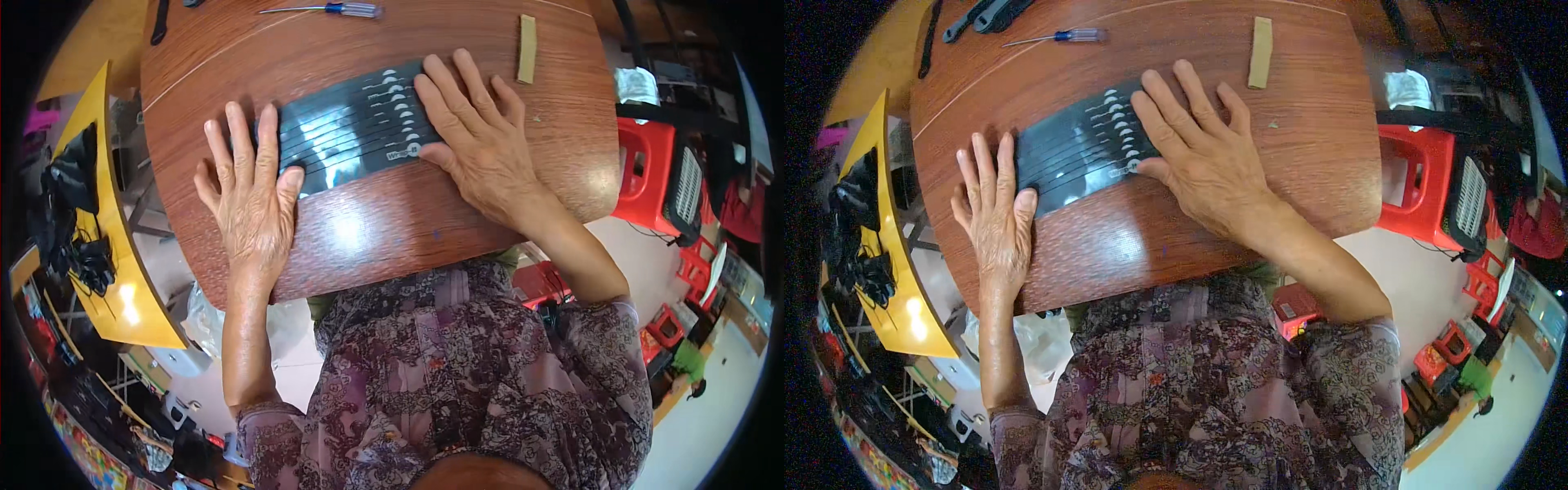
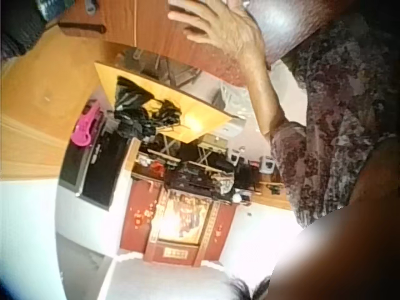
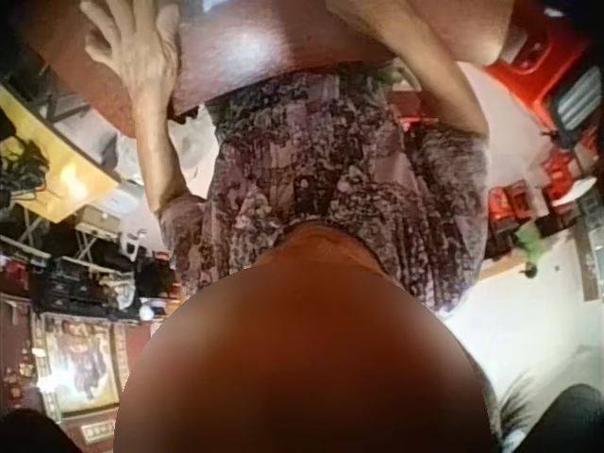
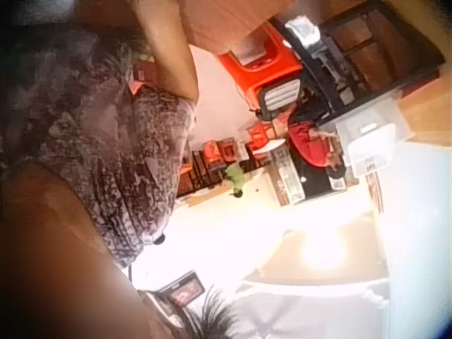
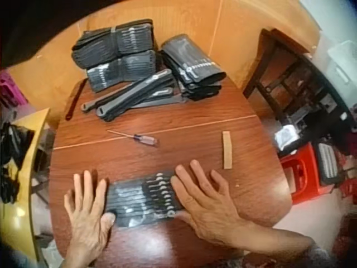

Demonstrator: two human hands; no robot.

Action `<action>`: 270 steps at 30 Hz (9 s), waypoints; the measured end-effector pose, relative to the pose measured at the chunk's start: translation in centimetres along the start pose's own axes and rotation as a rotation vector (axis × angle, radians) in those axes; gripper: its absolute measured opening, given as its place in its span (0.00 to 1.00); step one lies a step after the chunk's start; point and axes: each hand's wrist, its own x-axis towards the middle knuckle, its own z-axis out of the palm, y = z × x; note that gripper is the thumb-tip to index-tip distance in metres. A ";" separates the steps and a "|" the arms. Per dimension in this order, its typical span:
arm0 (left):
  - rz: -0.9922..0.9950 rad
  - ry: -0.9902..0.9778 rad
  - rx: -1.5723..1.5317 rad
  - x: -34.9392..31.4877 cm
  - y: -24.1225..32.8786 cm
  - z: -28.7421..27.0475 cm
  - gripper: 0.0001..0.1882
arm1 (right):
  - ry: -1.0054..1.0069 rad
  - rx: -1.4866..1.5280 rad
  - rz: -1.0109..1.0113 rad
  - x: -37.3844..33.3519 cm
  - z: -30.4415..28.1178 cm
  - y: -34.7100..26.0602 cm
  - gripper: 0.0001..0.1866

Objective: The person is inspecting, aligning, and stacking manufactured black textile straps at a workbench.

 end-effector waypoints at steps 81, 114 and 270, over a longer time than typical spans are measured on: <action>-0.058 0.425 -0.458 -1.8 -0.5 -0.2 0.15 | 0.057 0.603 0.616 4.0 -0.4 -1.1 0.10; -0.040 0.486 -0.486 -1.8 -0.7 0.4 0.20 | -0.006 0.774 0.349 8.8 1.8 -9.5 0.10; -0.516 0.077 -1.069 -2.1 -3.7 -4.6 0.16 | 0.107 0.221 -0.153 2.7 -3.2 -2.1 0.25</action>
